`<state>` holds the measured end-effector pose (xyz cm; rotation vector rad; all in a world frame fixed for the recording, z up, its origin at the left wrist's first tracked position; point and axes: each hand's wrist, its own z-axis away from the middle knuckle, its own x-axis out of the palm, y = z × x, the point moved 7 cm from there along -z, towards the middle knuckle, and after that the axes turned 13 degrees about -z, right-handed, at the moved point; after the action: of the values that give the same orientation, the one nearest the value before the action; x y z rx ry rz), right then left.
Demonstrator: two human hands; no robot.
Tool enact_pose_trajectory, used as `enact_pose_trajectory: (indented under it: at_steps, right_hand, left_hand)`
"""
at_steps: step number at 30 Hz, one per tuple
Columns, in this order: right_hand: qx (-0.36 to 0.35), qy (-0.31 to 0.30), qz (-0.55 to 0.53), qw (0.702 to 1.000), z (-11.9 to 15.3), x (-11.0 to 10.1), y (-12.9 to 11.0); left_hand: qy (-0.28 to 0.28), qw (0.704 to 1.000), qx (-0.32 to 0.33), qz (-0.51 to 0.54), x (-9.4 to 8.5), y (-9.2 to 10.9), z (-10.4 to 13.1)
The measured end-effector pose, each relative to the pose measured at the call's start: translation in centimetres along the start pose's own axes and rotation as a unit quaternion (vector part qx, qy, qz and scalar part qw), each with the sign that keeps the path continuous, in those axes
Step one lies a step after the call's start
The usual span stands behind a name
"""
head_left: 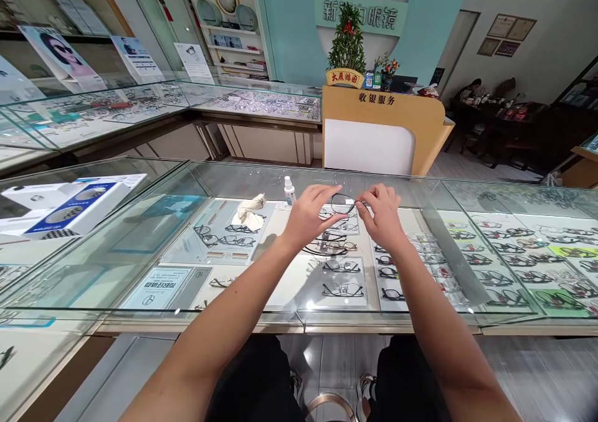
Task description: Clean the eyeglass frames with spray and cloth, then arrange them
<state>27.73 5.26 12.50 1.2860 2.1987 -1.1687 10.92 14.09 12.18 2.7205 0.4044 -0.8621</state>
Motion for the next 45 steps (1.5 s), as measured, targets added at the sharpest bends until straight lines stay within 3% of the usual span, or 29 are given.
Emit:
enact_pose_trajectory:
  at_steps: [4, 9, 11, 14, 18, 20, 23, 26, 30, 36, 40, 45]
  right_hand:
    - [-0.006, 0.055, -0.036, 0.998, 0.0, -0.7, -0.1]
    - [0.051, 0.272, -0.165, 0.947, 1.0, -4.0, 2.2]
    - [0.087, 0.276, -0.203, 0.936, 1.0, -4.0, 3.5]
    - [0.101, 0.224, -0.201, 0.948, 0.6, -3.2, 4.5]
    - [0.097, 0.239, -0.188, 0.948, 0.4, -3.7, 4.0]
    - [0.076, 0.289, -0.191, 0.935, 0.7, -5.5, 2.2]
    - [-0.034, 0.347, -0.199, 0.916, 1.3, -9.9, -3.4]
    - [-0.122, 0.334, -0.135, 0.925, 1.9, -14.0, -10.1]
    - [-0.167, 0.337, -0.056, 0.925, 2.8, -18.1, -16.7]
    - [-0.229, 0.363, -0.061, 0.901, 4.7, -20.6, -21.9]
    - [-0.275, 0.394, -0.053, 0.875, 5.8, -21.4, -23.6]
    - [-0.286, 0.401, -0.070, 0.868, 6.8, -22.0, -24.6]
  left_hand:
    - [0.029, 0.999, -0.005, 0.018, -0.2, 0.0, 0.2]
    - [0.072, 0.997, -0.034, 0.013, -1.0, -0.6, 0.2]
    - [0.074, 0.995, -0.065, 0.006, -1.2, -1.2, 0.2]
    - [0.083, 0.991, -0.101, 0.002, -1.9, -1.6, -0.2]
    - [0.141, 0.985, -0.093, 0.020, -5.2, 0.4, -2.1]
    - [0.175, 0.981, -0.073, 0.036, -7.9, 2.5, -3.6]
    - [0.222, 0.973, -0.029, 0.058, -12.7, 6.5, -5.9]
    - [0.261, 0.963, 0.009, 0.067, -17.3, 10.4, -7.4]
    - [0.308, 0.946, 0.066, 0.073, -21.8, 14.6, -8.2]
    - [0.340, 0.933, 0.108, 0.049, -25.0, 18.4, -7.5]
    - [0.362, 0.924, 0.123, 0.026, -26.7, 20.0, -6.8]
    - [0.386, 0.915, 0.112, -0.020, -28.6, 21.5, -5.8]
